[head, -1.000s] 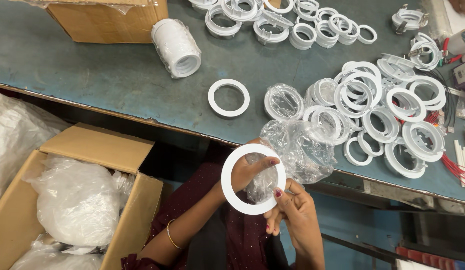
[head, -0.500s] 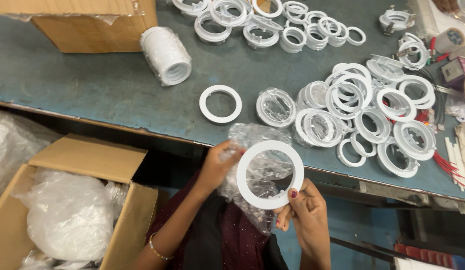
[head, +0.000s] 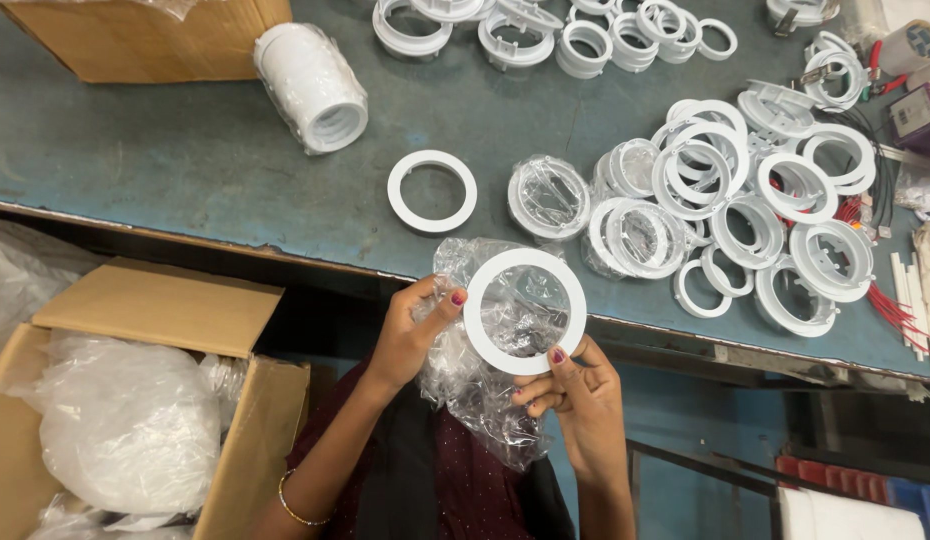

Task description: The person repeatedly picks up white plastic rings, wraps them in clear plastic film, and places them on a table. The person handles the rings one at a time, wrapping each individually before stacking them.

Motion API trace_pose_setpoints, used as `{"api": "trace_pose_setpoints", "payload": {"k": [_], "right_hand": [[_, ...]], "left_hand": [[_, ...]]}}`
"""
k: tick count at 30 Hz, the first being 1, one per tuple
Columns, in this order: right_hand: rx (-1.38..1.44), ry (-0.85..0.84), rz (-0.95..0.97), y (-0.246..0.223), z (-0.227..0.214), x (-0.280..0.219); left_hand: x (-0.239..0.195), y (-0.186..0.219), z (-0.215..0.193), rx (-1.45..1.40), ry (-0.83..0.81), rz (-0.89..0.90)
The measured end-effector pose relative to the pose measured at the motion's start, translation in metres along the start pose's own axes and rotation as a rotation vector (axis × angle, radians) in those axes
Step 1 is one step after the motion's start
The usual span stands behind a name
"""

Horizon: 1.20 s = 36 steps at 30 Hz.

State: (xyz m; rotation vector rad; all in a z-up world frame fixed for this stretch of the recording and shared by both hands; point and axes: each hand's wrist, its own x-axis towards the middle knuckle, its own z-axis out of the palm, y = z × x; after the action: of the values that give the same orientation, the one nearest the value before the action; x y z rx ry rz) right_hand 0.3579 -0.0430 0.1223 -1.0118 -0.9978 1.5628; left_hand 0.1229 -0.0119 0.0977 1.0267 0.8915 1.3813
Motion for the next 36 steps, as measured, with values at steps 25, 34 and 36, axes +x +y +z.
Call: {"api": "trace_pose_setpoints", "payload": {"k": [25, 34, 36], "right_hand": [[-0.063, -0.138, -0.031, -0.024, 0.001, -0.023], [-0.108, -0.168, -0.092, -0.029, 0.001, -0.029], [-0.114, -0.162, -0.082, -0.028, 0.000, -0.029]], "left_hand": [[-0.016, 0.003, -0.032, -0.087, -0.204, -0.104], [-0.021, 0.006, -0.036, -0.019, -0.251, -0.082], [-0.022, 0.008, -0.037, -0.016, -0.258, -0.074]]}}
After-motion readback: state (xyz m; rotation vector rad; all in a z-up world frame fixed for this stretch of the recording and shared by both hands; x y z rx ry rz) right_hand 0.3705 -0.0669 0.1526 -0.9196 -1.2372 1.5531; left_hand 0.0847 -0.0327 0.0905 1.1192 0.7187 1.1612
